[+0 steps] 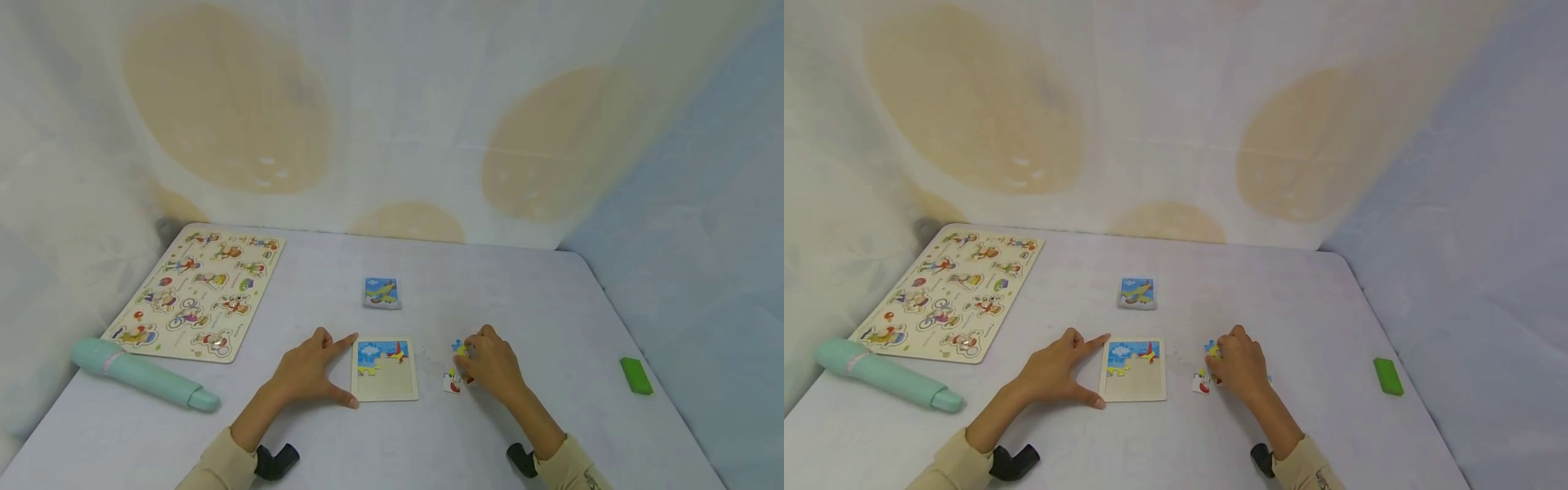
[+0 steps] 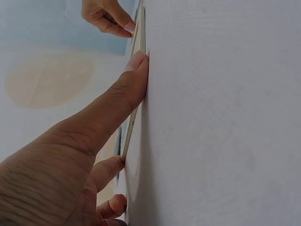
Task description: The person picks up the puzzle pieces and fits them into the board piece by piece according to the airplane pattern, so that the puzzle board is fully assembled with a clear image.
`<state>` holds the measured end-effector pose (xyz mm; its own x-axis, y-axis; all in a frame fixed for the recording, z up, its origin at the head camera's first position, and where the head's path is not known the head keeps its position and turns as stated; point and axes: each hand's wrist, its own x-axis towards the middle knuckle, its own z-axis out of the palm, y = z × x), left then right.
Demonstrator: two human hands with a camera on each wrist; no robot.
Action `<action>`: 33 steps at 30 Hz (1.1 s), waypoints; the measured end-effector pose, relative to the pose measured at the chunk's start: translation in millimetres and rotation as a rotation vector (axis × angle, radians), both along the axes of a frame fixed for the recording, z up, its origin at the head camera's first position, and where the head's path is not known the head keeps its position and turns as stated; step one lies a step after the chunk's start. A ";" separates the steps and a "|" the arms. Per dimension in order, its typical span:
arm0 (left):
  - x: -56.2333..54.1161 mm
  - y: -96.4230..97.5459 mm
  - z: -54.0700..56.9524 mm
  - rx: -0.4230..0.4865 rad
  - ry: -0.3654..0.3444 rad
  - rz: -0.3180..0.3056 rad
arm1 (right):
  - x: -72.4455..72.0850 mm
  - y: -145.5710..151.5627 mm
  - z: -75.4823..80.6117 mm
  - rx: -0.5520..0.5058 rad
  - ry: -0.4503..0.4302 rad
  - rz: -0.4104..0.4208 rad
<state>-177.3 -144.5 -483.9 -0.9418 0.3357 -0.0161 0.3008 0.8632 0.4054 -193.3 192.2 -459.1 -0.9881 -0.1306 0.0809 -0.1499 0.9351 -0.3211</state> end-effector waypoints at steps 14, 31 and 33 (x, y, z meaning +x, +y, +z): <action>-0.2 -0.1 2.2 0.010 -0.010 -0.003 | -2.7 3.4 0.2 -0.080 -0.073 -0.040; -1.5 0.0 -0.5 0.000 -0.010 -0.003 | 5.0 -13.3 7.5 -0.084 0.009 -0.020; -1.3 -0.1 0.2 0.001 -0.010 -0.002 | 6.5 -20.5 10.1 -0.088 0.006 -0.013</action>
